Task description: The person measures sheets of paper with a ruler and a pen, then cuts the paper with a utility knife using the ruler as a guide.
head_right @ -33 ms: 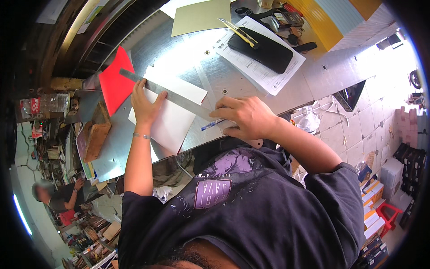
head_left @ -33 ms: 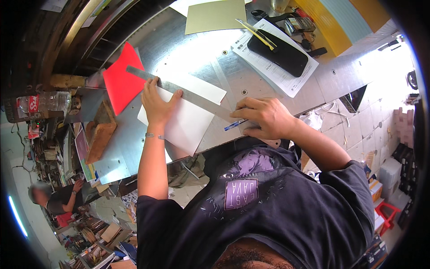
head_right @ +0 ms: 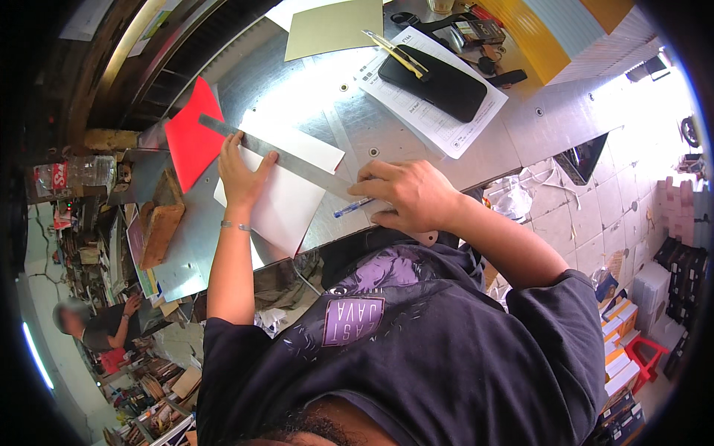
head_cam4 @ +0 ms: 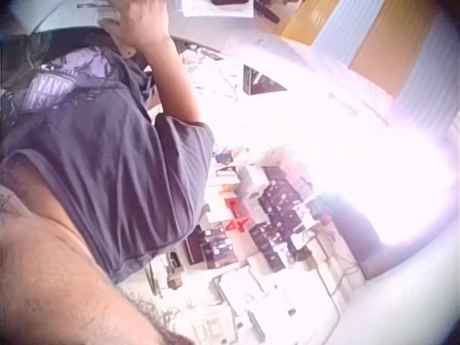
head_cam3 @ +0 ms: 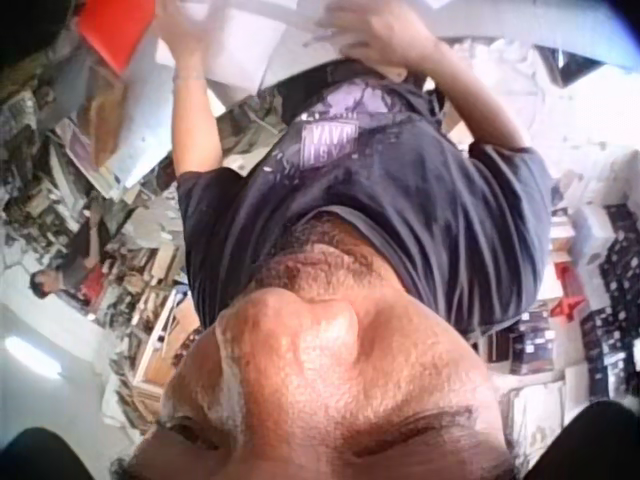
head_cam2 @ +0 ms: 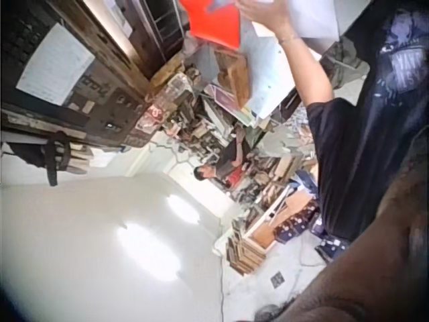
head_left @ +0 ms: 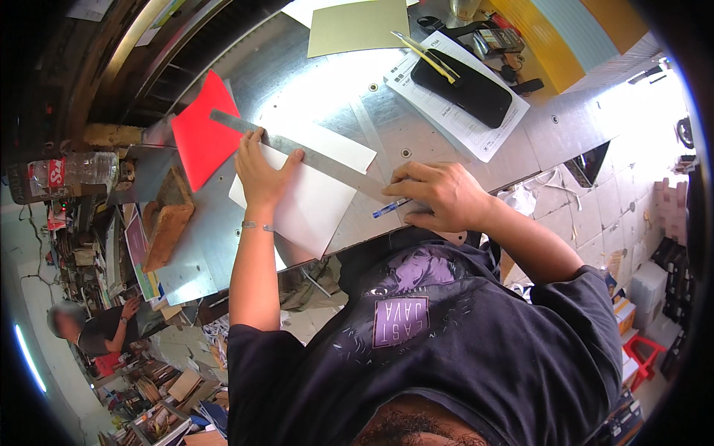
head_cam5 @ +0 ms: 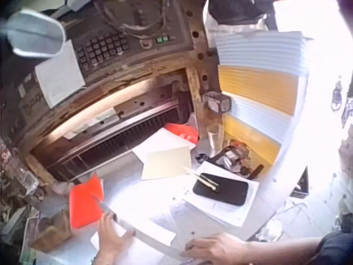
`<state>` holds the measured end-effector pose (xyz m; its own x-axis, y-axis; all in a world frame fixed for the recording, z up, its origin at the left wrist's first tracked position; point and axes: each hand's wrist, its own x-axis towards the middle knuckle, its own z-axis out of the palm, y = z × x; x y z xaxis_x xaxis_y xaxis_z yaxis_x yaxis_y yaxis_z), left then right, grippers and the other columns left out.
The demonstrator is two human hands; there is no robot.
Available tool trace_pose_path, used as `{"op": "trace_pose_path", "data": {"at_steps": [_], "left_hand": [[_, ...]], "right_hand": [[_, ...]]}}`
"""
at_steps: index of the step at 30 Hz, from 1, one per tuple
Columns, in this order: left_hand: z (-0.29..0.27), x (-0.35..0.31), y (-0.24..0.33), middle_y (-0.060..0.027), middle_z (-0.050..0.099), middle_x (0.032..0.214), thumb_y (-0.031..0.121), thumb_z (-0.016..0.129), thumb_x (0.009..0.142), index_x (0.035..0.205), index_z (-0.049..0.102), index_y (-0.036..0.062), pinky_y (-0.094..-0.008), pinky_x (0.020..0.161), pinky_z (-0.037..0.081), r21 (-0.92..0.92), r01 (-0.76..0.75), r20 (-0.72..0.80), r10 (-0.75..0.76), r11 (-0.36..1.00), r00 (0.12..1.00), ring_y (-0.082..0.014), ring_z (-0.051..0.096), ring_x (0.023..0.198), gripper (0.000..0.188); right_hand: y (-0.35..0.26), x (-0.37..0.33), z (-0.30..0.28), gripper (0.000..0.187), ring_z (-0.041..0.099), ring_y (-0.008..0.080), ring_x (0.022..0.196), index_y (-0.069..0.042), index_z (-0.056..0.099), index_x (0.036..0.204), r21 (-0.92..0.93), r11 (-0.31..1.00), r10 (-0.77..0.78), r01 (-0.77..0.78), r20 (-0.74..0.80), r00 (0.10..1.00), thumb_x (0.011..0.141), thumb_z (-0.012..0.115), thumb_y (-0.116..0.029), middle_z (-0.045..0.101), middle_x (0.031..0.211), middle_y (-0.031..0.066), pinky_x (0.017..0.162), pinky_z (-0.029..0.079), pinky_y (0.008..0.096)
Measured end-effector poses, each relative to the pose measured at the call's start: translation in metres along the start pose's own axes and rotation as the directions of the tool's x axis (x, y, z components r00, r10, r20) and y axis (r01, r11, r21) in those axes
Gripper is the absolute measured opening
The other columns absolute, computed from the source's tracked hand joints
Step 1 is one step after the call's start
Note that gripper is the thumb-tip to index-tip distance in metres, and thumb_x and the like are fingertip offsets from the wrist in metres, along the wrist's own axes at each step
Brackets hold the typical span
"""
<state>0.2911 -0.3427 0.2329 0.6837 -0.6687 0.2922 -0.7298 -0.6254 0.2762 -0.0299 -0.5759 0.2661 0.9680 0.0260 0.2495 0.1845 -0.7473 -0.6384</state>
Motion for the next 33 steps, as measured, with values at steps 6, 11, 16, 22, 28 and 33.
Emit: {"op": "trace_pose_path", "data": {"at_steps": [6,11,16,22,28,33], "left_hand": [[-0.001,-0.001,-0.002,-0.0246,0.048,0.162,0.061,0.087,0.083,0.155,0.051,0.0004,-0.0571,0.13,0.025,0.007,-0.043,-0.006,0.043,0.999,0.999,-0.0418,0.039,0.157,0.1],[-0.001,-0.003,-0.002,-0.0255,0.048,0.163,0.06,0.087,0.083,0.156,0.051,0.0,-0.0589,0.13,0.025,-0.018,-0.019,-0.005,0.019,1.0,1.0,-0.0432,0.04,0.156,0.101],[0.002,-0.007,-0.003,-0.026,0.049,0.163,0.06,0.085,0.085,0.153,0.054,-0.0004,-0.0637,0.13,0.023,0.084,0.019,-0.11,-0.009,0.996,0.994,-0.0441,0.04,0.156,0.096],[-0.003,-0.01,0.011,-0.0231,0.057,0.159,0.058,0.08,0.092,0.147,0.062,-0.0007,-0.0614,0.13,0.025,0.205,0.096,-0.117,-0.073,0.974,0.99,-0.042,0.043,0.156,0.082],[-0.001,-0.01,0.008,-0.0205,0.059,0.157,0.057,0.078,0.094,0.148,0.063,-0.0018,-0.0601,0.129,0.026,0.225,0.065,-0.118,-0.039,0.972,0.992,-0.0417,0.046,0.153,0.082],[0.0,-0.009,0.006,-0.0236,0.053,0.162,0.06,0.077,0.093,0.153,0.058,-0.0022,-0.0627,0.131,0.022,0.153,0.085,-0.06,-0.076,0.985,0.995,-0.042,0.04,0.157,0.089]], "right_hand": [[0.003,0.001,0.001,0.053,0.075,0.0318,0.099,-0.016,0.074,0.132,0.03,0.999,-0.009,0.01,-0.013,1.0,0.08,0.083,-0.021,0.069,0.129,0.006,0.086,0.061,0.0459],[0.005,0.001,0.003,0.049,0.074,0.0314,0.102,-0.014,0.074,0.129,0.041,0.999,-0.011,0.012,-0.026,1.0,0.08,0.08,-0.019,0.068,0.129,0.005,0.086,0.06,0.0465],[-0.001,0.003,-0.001,0.05,0.073,0.0307,0.104,-0.014,0.075,0.129,0.036,0.999,0.001,-0.001,-0.008,1.0,0.079,0.08,-0.018,0.069,0.128,0.0049,0.087,0.059,0.0463],[-0.002,0.004,-0.003,0.052,0.073,0.0305,0.104,-0.014,0.076,0.13,0.039,0.999,0.011,-0.012,0.015,1.0,0.078,0.081,-0.017,0.07,0.127,0.0053,0.088,0.06,0.0457],[-0.003,0.005,-0.003,0.052,0.073,0.0304,0.103,-0.013,0.077,0.128,0.038,0.999,0.008,-0.008,-0.002,1.0,0.077,0.083,-0.017,0.071,0.124,0.0052,0.088,0.06,0.045],[-0.005,0.006,-0.004,0.052,0.074,0.0301,0.103,-0.013,0.077,0.128,0.038,0.999,0.004,-0.004,-0.007,1.0,0.076,0.084,-0.017,0.071,0.124,0.0053,0.088,0.06,0.0445]]}}
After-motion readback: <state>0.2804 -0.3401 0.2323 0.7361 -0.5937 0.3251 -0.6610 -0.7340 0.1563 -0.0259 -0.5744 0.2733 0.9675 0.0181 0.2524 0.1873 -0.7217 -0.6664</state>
